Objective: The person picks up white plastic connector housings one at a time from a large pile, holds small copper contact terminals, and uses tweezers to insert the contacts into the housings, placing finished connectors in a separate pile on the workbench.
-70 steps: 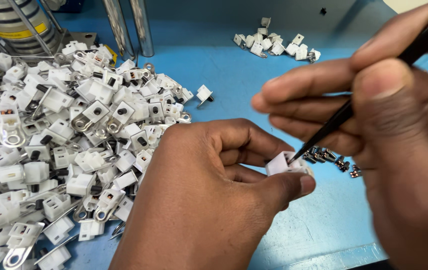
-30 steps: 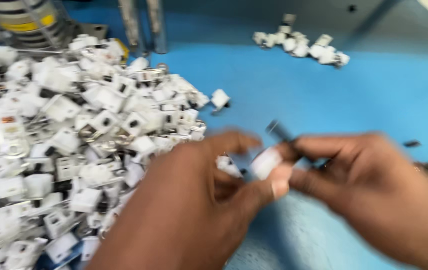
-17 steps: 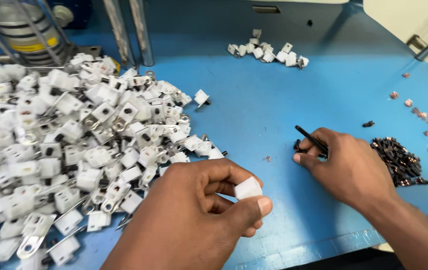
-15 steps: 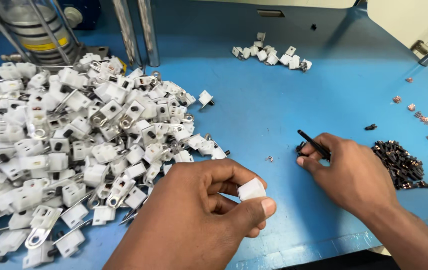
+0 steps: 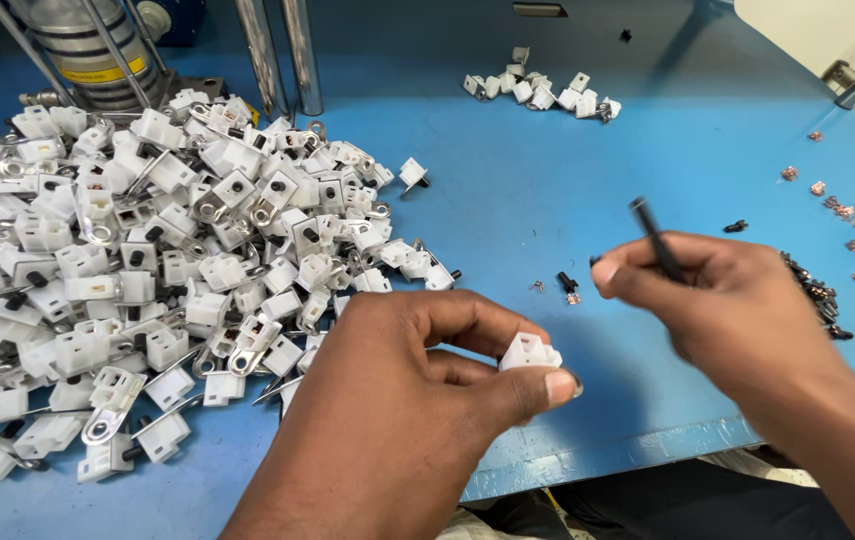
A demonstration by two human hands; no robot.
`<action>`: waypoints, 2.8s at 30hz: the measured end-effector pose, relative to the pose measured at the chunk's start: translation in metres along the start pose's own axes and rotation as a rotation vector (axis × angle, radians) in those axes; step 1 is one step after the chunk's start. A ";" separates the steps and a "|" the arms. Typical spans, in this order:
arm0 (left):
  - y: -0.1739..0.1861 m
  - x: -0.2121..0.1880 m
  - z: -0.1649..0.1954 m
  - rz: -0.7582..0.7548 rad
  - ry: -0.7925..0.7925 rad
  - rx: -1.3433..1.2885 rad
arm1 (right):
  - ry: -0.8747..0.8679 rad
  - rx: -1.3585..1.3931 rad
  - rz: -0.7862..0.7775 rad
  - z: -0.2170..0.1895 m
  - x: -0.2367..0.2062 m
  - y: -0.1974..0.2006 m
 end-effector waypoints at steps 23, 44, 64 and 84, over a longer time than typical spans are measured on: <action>0.008 0.017 0.020 0.106 -0.044 0.007 | 0.668 -0.637 0.094 -0.039 -0.042 0.017; 0.032 0.040 0.014 0.197 -0.111 0.044 | 0.623 0.163 -0.121 -0.083 0.002 0.009; 0.018 0.031 0.021 0.225 -0.137 0.035 | 0.479 0.029 -0.420 -0.077 -0.018 -0.010; 0.015 0.030 0.022 0.189 -0.158 0.099 | 0.759 0.391 -0.217 -0.089 -0.021 0.001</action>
Point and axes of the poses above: each hand's wrist, its own x-axis towards the middle knuckle, its own y-axis out of the back of the hand, z = x × y, the point moved 1 cm from there along x, towards the middle knuckle, and after that the axes turned 1 degree about x, right-handed, at the moved point
